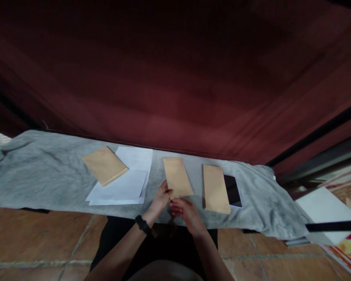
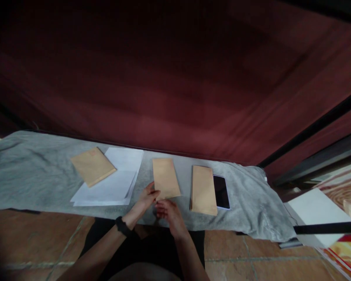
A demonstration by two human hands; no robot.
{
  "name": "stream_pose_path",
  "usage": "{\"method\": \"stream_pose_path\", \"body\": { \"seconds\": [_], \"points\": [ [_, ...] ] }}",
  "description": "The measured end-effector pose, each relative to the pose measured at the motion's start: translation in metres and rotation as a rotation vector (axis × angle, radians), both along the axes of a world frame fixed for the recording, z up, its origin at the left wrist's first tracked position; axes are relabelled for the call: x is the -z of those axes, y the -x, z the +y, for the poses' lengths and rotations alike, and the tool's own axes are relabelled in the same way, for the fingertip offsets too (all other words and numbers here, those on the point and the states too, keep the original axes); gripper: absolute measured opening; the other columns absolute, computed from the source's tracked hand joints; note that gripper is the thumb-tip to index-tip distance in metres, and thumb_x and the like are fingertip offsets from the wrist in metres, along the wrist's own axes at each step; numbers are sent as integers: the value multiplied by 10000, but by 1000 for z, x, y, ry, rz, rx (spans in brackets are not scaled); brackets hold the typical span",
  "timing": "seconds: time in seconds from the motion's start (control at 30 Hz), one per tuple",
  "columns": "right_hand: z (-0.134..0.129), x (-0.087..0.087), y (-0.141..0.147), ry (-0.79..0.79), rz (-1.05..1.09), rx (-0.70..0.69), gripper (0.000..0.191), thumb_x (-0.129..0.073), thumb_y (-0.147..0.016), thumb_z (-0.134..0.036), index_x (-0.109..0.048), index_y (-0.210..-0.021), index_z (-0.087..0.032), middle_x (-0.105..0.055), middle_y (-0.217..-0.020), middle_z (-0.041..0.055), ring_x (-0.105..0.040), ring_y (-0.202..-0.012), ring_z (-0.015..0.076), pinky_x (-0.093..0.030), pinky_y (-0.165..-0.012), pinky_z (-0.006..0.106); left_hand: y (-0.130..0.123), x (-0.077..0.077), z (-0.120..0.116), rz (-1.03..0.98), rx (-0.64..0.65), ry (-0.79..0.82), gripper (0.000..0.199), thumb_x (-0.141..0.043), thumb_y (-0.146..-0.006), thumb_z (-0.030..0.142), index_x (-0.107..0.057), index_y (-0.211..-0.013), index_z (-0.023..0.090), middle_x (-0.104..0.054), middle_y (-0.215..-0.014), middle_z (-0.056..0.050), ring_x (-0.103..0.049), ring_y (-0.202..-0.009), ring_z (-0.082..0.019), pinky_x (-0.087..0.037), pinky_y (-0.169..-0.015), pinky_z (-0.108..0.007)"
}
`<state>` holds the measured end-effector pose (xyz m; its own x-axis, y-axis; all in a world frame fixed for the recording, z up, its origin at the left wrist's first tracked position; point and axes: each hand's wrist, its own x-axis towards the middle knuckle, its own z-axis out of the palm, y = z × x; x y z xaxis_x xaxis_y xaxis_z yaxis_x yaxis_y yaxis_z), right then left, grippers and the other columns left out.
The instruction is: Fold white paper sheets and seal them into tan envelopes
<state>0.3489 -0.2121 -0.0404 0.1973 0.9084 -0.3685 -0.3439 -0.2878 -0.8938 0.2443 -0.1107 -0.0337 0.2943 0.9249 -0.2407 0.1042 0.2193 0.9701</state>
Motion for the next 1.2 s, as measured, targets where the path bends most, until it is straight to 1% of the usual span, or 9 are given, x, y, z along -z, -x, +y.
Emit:
{"method": "stream_pose_path", "body": {
  "seconds": [0.07,0.17,0.27,0.37,0.53,0.67,0.83,0.97,1.2],
  "points": [
    [-4,0,-8,-27,-203,-11,478,-573,-892,-584,-745,-1012,-154,-776,-923,122,-736,-788,244,-610,-695,375,10,4,8,131,58,-23,551,-579,-739,189,-589,-1289,152,-681,-659,9,-617,-520,-181,-487,-527,-284],
    [-9,1,-20,-197,-750,49,426,-436,-997,-465,-727,-1150,-194,-757,-1113,122,-717,-1014,255,-586,-906,435,23,7,11,424,77,-184,594,-538,-788,163,-529,-1381,143,-696,-702,-15,-644,-574,-205,-511,-598,-312],
    [-13,6,-27,-371,-1246,-45,405,-403,-1030,-315,-634,-1345,-211,-649,-1371,104,-583,-1298,243,-436,-1138,474,29,6,3,752,47,-414,551,-514,-856,187,-527,-1406,149,-736,-891,-96,-697,-763,-257,-535,-732,-367],
    [-16,15,-29,-420,-1504,-161,431,-417,-1029,-263,-561,-1428,-193,-583,-1457,97,-520,-1372,235,-381,-1185,469,24,5,-4,908,37,-668,446,-463,-930,221,-584,-1357,173,-707,-1136,-148,-677,-1019,-286,-516,-903,-416],
    [-17,22,-28,-418,-1581,-179,453,-394,-1024,-219,-531,-1453,-166,-570,-1467,110,-519,-1372,247,-394,-1173,476,-8,16,19,820,240,-942,495,-369,-1024,332,-477,-1477,166,-473,-1546,-131,-387,-1459,-275,-316,-1182,-474],
    [-17,20,-29,-431,-1583,-207,462,-389,-1018,-200,-515,-1462,-169,-552,-1483,108,-510,-1378,255,-403,-1164,487,-32,25,59,847,379,-944,544,-355,-1023,359,-418,-1523,154,-405,-1596,-120,-305,-1508,-256,-196,-1238,-477],
    [-17,21,-29,-435,-1564,-189,465,-402,-1015,-212,-496,-1470,-177,-557,-1479,107,-494,-1389,259,-403,-1161,494,-43,22,95,824,541,-985,566,-360,-1024,388,-398,-1531,139,-361,-1618,-118,-279,-1519,-224,-125,-1254,-431],
    [-17,23,-28,-440,-1548,-188,480,-425,-1000,-194,-482,-1477,-186,-559,-1476,106,-483,-1397,256,-400,-1164,493,-43,19,99,808,586,-1008,570,-360,-1032,392,-390,-1531,118,-341,-1624,-135,-248,-1530,-220,-107,-1255,-412],
    [-17,24,-29,-451,-1532,-200,473,-414,-995,-160,-466,-1466,-172,-572,-1448,123,-467,-1398,248,-390,-1170,507,-31,20,79,762,689,-1042,569,-375,-1032,390,-376,-1527,111,-336,-1628,-134,-247,-1531,-207,-109,-1257,-386]
  ]
}}
